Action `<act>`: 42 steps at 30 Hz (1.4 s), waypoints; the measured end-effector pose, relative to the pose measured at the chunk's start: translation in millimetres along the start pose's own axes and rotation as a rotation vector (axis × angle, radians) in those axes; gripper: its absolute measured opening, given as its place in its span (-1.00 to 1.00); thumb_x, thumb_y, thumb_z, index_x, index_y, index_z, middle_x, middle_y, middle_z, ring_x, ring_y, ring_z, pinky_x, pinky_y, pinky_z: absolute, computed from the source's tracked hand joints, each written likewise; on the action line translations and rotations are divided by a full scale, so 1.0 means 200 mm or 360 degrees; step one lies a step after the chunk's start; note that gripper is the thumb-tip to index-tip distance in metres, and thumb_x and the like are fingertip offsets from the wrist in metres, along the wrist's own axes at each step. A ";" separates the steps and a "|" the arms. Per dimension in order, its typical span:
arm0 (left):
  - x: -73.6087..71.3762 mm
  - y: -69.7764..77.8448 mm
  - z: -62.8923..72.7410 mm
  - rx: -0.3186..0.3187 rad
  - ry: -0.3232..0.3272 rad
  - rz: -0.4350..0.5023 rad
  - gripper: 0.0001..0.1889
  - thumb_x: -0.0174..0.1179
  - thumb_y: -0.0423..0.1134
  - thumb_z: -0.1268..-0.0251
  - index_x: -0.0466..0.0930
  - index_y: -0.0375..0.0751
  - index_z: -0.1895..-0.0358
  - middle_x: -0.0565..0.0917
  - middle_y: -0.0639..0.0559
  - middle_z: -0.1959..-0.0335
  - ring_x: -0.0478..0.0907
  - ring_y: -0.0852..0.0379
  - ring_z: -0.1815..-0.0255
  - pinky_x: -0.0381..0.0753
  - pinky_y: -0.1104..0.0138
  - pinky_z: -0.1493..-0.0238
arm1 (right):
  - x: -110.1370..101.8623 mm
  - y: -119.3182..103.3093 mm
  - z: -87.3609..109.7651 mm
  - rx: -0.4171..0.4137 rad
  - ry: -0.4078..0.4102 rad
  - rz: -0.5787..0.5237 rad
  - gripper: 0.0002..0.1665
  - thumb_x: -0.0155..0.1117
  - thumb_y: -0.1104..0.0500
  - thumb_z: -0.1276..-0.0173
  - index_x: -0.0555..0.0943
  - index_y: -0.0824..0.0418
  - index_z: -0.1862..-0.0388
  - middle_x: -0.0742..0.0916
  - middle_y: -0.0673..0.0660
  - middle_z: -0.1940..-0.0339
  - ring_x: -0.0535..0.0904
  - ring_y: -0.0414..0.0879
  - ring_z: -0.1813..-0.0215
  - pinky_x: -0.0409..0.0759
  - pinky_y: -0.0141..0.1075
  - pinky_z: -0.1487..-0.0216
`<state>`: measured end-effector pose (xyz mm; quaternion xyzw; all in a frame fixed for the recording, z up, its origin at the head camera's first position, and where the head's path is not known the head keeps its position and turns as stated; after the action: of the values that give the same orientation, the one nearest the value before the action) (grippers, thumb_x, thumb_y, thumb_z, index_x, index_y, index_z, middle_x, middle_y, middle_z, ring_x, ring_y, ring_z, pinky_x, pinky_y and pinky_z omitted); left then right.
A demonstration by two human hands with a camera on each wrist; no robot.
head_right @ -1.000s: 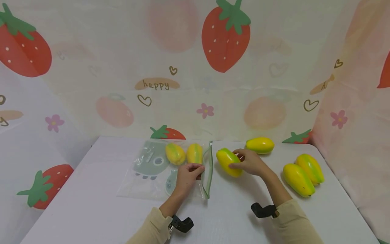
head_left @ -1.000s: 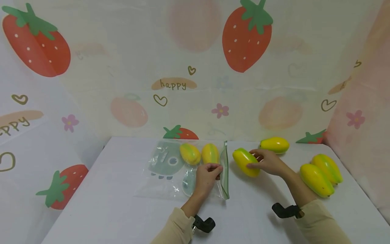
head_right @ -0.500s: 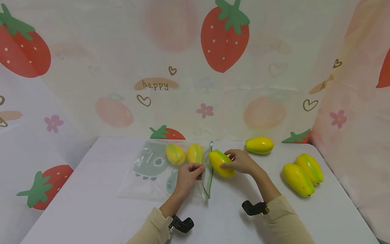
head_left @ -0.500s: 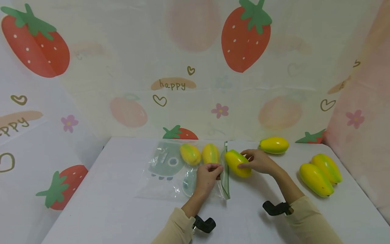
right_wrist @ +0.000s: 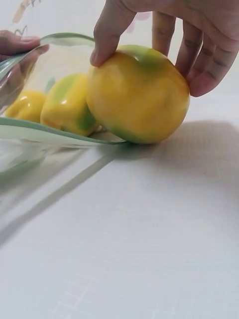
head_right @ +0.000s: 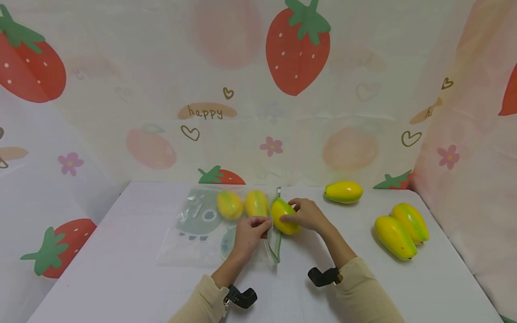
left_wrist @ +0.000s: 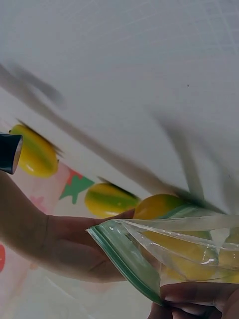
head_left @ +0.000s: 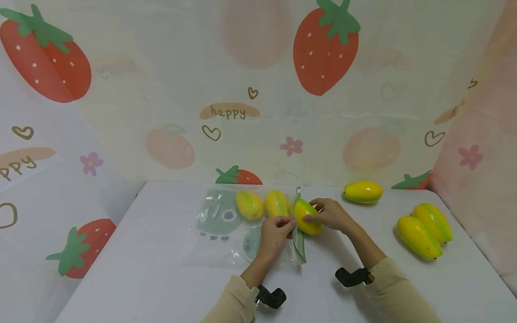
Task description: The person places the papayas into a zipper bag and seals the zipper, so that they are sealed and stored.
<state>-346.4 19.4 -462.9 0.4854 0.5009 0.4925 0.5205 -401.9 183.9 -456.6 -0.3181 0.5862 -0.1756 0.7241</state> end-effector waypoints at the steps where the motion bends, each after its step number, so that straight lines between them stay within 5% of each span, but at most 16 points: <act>1: 0.00 0.03 0.02 0.0004 -0.0003 0.0000 -0.78 0.29 -0.28 -0.26 0.70 -0.43 0.19 0.72 -0.12 0.39 0.52 0.28 0.54 0.67 0.43 0.40 | 0.00 0.00 0.00 0.0002 0.0008 -0.0007 -0.25 0.42 -0.17 -0.15 0.56 0.29 -0.18 0.68 0.33 -0.02 0.58 0.11 0.03 0.65 -0.13 0.11; 6: -0.01 0.18 0.11 0.0027 -0.0033 0.0004 -0.80 0.24 -0.38 -0.28 0.67 -0.54 0.21 0.70 -0.21 0.41 0.49 0.28 0.55 0.67 0.42 0.39 | 0.03 -0.02 -0.02 0.0052 0.0017 -0.0071 -0.23 0.43 -0.16 -0.15 0.54 0.29 -0.20 0.67 0.35 -0.05 0.60 0.10 0.05 0.67 -0.16 0.14; 13: 0.00 0.14 0.08 0.0011 -0.0039 0.0021 -0.80 0.23 -0.38 -0.28 0.67 -0.53 0.21 0.70 -0.24 0.39 0.49 0.27 0.55 0.63 0.47 0.42 | 0.08 -0.03 -0.04 0.0112 -0.0007 -0.0263 -0.28 0.40 -0.01 -0.23 0.47 0.33 -0.28 0.62 0.38 -0.13 0.61 0.11 -0.02 0.71 -0.16 0.05; 22: -0.01 0.13 0.08 -0.0008 -0.0013 0.0020 -0.80 0.26 -0.38 -0.26 0.68 -0.53 0.22 0.69 -0.14 0.44 0.48 0.28 0.56 0.60 0.49 0.46 | 0.13 -0.07 -0.04 -0.0003 -0.0025 -0.0516 -0.29 0.42 0.21 -0.16 0.43 0.38 -0.29 0.61 0.40 -0.15 0.56 0.24 -0.16 0.61 0.02 -0.17; 27: 0.00 0.07 0.04 -0.0007 -0.0045 0.0010 -0.80 0.25 -0.37 -0.27 0.68 -0.52 0.20 0.71 -0.19 0.38 0.51 0.25 0.52 0.64 0.46 0.43 | 0.14 -0.05 -0.04 0.0046 0.0150 -0.0558 -0.41 0.34 0.22 -0.23 0.49 0.40 -0.22 0.64 0.41 -0.08 0.62 0.20 -0.08 0.67 -0.07 -0.05; 34: 0.01 -0.03 -0.01 0.0014 -0.0020 0.0026 -0.78 0.28 -0.32 -0.26 0.70 -0.46 0.19 0.72 -0.14 0.35 0.52 0.28 0.51 0.64 0.45 0.45 | 0.17 -0.02 -0.03 0.0167 0.0282 -0.0760 -0.51 0.23 0.28 -0.30 0.50 0.42 -0.19 0.60 0.38 0.06 0.64 -0.10 0.36 0.72 -0.33 0.28; 42: 0.00 -0.03 -0.01 0.0045 -0.0014 0.0014 -0.77 0.30 -0.28 -0.25 0.70 -0.45 0.19 0.71 -0.10 0.40 0.50 0.29 0.54 0.63 0.44 0.45 | 0.19 -0.04 -0.04 0.0115 0.0282 -0.0633 -0.43 0.16 0.38 -0.10 0.51 0.41 -0.17 0.68 0.37 0.02 0.63 0.12 0.05 0.63 -0.29 0.16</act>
<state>-349.1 19.7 -469.8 0.4971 0.5034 0.4855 0.5136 -399.4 151.6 -480.5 -0.3847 0.5665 -0.3631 0.6318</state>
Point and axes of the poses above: each hand's wrist, its own z-axis away from the middle knuckle, its own x-axis out of the palm, y = z × x, the point moved 10 cm from there along -z, towards the middle knuckle
